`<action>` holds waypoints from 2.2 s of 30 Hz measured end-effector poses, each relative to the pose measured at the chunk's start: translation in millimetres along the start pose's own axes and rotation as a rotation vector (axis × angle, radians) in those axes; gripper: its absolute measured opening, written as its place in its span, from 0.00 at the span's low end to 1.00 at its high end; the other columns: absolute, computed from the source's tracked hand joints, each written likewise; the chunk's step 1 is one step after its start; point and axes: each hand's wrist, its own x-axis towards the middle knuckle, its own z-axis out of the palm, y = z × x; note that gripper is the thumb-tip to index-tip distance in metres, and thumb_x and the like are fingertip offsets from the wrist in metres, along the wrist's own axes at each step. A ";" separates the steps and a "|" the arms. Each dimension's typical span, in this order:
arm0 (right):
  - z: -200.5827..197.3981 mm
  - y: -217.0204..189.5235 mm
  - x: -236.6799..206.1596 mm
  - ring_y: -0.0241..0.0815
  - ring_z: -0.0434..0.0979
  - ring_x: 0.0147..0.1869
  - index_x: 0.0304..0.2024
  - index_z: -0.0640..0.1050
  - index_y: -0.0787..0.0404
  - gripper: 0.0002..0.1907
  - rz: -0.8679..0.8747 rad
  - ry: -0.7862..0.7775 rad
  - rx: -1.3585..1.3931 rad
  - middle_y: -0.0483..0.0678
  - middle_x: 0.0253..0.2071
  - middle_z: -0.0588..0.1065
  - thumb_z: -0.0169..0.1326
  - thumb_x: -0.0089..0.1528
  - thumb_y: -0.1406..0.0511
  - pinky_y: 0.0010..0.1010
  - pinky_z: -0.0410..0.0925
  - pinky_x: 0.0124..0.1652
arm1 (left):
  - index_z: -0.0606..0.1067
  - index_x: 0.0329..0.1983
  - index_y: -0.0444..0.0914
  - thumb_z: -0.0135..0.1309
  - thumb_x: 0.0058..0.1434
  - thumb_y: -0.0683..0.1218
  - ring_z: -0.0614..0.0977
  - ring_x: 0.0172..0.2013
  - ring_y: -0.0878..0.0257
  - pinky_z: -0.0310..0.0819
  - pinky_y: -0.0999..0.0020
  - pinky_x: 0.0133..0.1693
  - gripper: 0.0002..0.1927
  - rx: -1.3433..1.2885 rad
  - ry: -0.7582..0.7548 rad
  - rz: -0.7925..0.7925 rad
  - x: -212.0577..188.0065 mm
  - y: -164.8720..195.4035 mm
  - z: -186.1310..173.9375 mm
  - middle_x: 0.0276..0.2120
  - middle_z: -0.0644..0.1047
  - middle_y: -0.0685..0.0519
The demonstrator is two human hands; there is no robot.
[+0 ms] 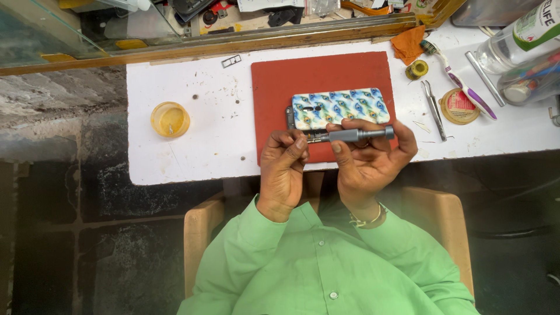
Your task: The person reassembles a smartphone by placing the battery and back cover, then uses a screwdriver to fasten multiple screws on the back and internal frame. The device remains on a red mat throughout the process.
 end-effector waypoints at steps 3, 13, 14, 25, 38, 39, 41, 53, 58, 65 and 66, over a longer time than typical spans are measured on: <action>0.9 4.0 -1.7 0.45 0.80 0.60 0.70 0.52 0.46 0.40 -0.057 -0.017 -0.037 0.58 0.57 0.74 0.60 0.69 0.78 0.44 0.77 0.63 | 0.70 0.38 0.42 0.59 0.64 0.34 0.75 0.34 0.65 0.69 0.72 0.37 0.11 -0.033 0.023 -0.014 1.4 -1.8 0.2 0.40 0.76 0.52; -2.8 6.7 -1.0 0.46 0.81 0.58 0.69 0.53 0.47 0.39 -0.046 0.009 -0.046 0.59 0.56 0.75 0.61 0.69 0.78 0.41 0.77 0.61 | 0.70 0.38 0.42 0.60 0.64 0.35 0.75 0.34 0.66 0.70 0.73 0.37 0.11 -0.024 0.033 -0.014 1.5 -6.6 4.3 0.41 0.76 0.52; -2.9 6.7 -0.7 0.45 0.81 0.58 0.69 0.53 0.48 0.39 -0.034 0.017 -0.032 0.59 0.56 0.75 0.61 0.69 0.78 0.42 0.78 0.62 | 0.70 0.39 0.42 0.60 0.64 0.35 0.76 0.34 0.66 0.71 0.73 0.38 0.11 -0.021 0.030 -0.019 1.5 -6.4 5.3 0.41 0.76 0.52; -15.4 -0.1 11.4 0.43 0.78 0.61 0.71 0.53 0.50 0.39 0.007 0.079 0.023 0.55 0.56 0.75 0.62 0.70 0.79 0.47 0.77 0.64 | 0.73 0.45 0.37 0.58 0.69 0.39 0.79 0.38 0.66 0.75 0.70 0.44 0.05 0.341 0.014 0.185 5.2 3.1 7.8 0.46 0.80 0.47; -43.2 -6.2 20.7 0.43 0.77 0.59 0.71 0.53 0.50 0.40 -0.007 0.094 -0.045 0.57 0.55 0.75 0.61 0.71 0.82 0.46 0.77 0.65 | 0.80 0.44 0.37 0.62 0.60 0.39 0.79 0.42 0.56 0.74 0.66 0.42 0.10 1.528 -0.106 0.389 53.9 50.7 2.3 0.45 0.79 0.51; -44.3 -5.3 20.1 0.44 0.77 0.59 0.71 0.53 0.50 0.40 -0.008 0.088 -0.052 0.57 0.55 0.74 0.61 0.72 0.82 0.45 0.77 0.66 | 0.81 0.44 0.37 0.62 0.60 0.40 0.80 0.43 0.56 0.75 0.65 0.42 0.09 1.531 -0.111 0.395 54.7 50.9 1.9 0.46 0.79 0.50; -46.3 -4.5 19.2 0.43 0.77 0.59 0.71 0.53 0.50 0.39 -0.004 0.075 -0.058 0.56 0.54 0.74 0.61 0.72 0.82 0.46 0.77 0.65 | 0.82 0.43 0.38 0.62 0.60 0.41 0.81 0.44 0.57 0.77 0.65 0.42 0.08 1.516 -0.123 0.390 54.8 51.0 1.0 0.46 0.79 0.50; -41.6 -7.8 26.4 0.45 0.80 0.56 0.71 0.53 0.49 0.39 0.043 -0.049 -0.112 0.58 0.55 0.75 0.63 0.73 0.78 0.43 0.77 0.63 | 0.81 0.49 0.39 0.65 0.56 0.44 0.78 0.49 0.49 0.74 0.59 0.49 0.16 1.715 -0.131 0.326 65.1 55.4 1.8 0.49 0.75 0.47; -38.4 -4.9 32.5 0.47 0.83 0.55 0.71 0.53 0.49 0.39 0.061 -0.080 -0.117 0.60 0.56 0.76 0.62 0.72 0.78 0.40 0.78 0.60 | 0.82 0.48 0.43 0.66 0.56 0.45 0.78 0.48 0.52 0.74 0.59 0.48 0.16 1.780 -0.121 0.241 67.7 59.5 6.1 0.46 0.75 0.50; -26.4 13.5 62.4 0.47 0.82 0.56 0.72 0.53 0.53 0.40 0.162 -0.050 0.049 0.62 0.55 0.76 0.64 0.71 0.79 0.41 0.79 0.61 | 0.85 0.45 0.44 0.63 0.56 0.42 0.75 0.46 0.49 0.71 0.56 0.46 0.13 1.886 -0.209 0.532 56.0 54.4 11.3 0.49 0.76 0.49; -24.2 16.8 69.2 0.47 0.82 0.56 0.72 0.53 0.53 0.40 0.179 -0.044 0.085 0.62 0.54 0.75 0.64 0.70 0.79 0.42 0.79 0.61 | 0.85 0.44 0.44 0.62 0.56 0.40 0.76 0.46 0.49 0.71 0.56 0.46 0.13 1.885 -0.256 0.597 55.3 53.9 10.8 0.51 0.76 0.50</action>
